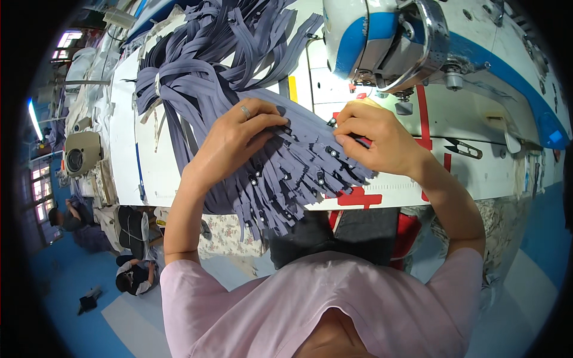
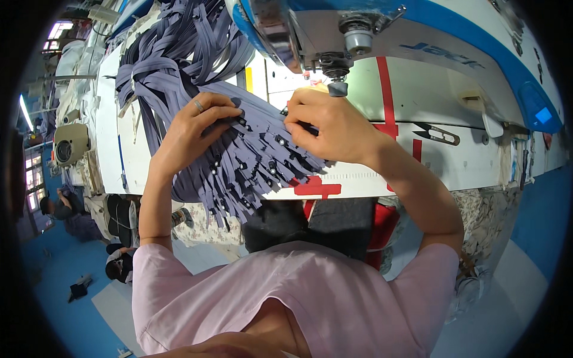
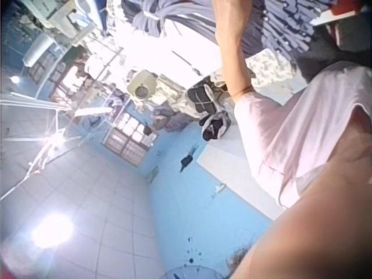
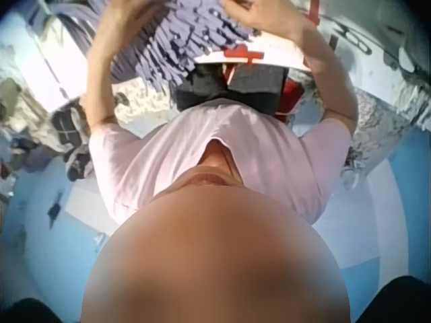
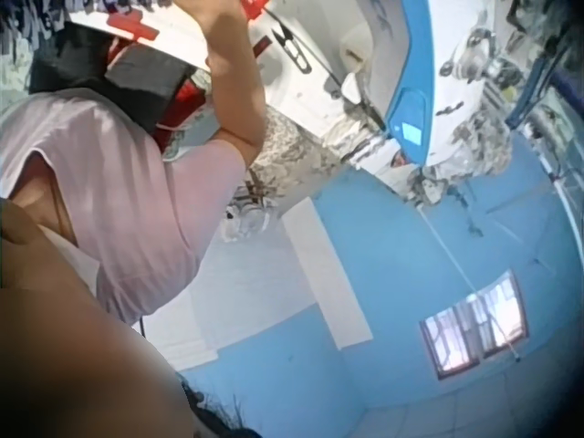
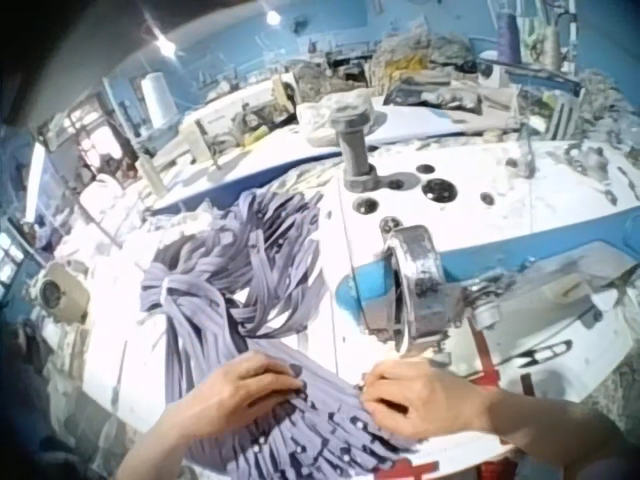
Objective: Sew and finish a bundle of zippers using an industrial sewing machine.
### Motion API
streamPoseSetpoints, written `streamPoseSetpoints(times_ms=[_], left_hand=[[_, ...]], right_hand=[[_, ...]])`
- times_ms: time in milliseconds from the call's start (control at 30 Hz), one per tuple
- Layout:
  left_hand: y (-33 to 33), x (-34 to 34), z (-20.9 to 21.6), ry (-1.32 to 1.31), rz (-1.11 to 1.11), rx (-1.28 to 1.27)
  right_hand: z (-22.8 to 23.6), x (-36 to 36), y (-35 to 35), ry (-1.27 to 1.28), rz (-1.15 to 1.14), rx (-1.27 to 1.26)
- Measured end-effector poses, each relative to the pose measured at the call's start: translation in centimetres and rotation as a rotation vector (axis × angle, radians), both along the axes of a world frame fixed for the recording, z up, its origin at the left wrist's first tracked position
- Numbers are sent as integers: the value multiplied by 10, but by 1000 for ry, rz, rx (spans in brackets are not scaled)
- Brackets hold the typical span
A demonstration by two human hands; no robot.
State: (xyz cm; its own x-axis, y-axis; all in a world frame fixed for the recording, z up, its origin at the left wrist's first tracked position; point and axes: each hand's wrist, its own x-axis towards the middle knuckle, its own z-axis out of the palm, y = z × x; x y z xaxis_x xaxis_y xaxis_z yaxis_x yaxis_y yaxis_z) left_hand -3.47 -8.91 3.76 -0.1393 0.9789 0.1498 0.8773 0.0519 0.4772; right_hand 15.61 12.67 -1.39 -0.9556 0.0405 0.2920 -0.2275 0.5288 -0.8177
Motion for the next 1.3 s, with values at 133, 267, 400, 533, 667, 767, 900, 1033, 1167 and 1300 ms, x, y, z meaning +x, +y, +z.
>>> streamPoseSetpoints(times_ms=[133,267,400,533,667,767,900,1033,1167,1300], left_hand=[[6,-2,0,85,-76,34],[24,2,2,-17,14,82],[69,11,1,-109,-8,8],[90,12,-16,-109,-37,-23],[93,16,-18,-153,68,-63],[93,15,-25,-152,63,8],[91,15,-27,-124,48,35],[93,24,-30,311,-31,324],[95,30,-45,147,-88,379],[92,30,-47,-71,38,254]], right_hand=[[1,0,1,-3,-10,31],[-4,2,1,52,11,11],[1,8,6,53,12,9],[10,10,19,71,-248,243],[29,13,21,-135,-481,79],[16,11,17,-87,-470,-54],[-3,5,25,-130,-484,133],[-7,4,33,126,-344,503],[-5,3,34,167,-338,471],[-5,4,35,34,-332,313]])
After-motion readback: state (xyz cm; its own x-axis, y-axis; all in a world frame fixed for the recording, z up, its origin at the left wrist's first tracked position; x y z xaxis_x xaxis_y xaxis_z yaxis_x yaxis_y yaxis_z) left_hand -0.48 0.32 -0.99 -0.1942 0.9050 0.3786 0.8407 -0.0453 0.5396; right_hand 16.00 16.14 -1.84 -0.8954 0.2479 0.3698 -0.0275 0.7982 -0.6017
